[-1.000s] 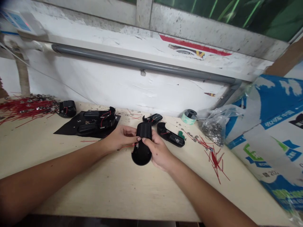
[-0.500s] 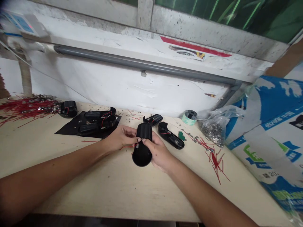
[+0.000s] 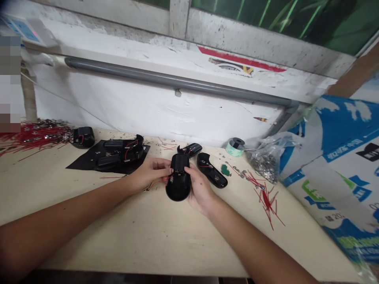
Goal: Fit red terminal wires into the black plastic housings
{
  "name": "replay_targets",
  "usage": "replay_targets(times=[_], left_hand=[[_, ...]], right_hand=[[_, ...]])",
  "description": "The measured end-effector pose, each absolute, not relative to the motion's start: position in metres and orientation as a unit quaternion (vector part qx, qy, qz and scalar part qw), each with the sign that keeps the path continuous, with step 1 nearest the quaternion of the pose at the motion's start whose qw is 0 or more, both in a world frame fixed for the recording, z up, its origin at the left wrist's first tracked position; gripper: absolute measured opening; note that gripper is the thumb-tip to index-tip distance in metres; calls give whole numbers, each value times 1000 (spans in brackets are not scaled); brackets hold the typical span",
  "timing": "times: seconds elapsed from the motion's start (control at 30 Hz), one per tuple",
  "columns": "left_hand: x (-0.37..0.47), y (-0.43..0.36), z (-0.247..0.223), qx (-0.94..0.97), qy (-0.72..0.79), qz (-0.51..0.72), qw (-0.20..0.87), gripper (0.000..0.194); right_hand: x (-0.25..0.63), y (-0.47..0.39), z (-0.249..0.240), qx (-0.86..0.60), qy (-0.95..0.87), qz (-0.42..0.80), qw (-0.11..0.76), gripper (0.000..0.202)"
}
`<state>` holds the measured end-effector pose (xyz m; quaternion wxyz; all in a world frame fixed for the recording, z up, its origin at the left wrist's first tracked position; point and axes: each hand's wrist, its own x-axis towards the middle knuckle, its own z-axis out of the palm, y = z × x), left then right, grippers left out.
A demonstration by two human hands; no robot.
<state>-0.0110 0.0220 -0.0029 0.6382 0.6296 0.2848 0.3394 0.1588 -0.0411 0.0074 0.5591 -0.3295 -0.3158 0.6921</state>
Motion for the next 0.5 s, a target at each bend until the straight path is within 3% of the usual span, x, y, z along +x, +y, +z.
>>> replay_targets(times=[0.1,0.23,0.5], left_hand=[[-9,21,-3,591,300,385,642,25],[-7,17,-7,602,343,446,566,28],[-4,8,-6,712,310,451,440,15]], right_hand=[[161,-40,8,-332,-320,690,558,24],[162,-40,9,-367,-303,670,570,27],[160,-40,6,-403,-310,639,577,28]])
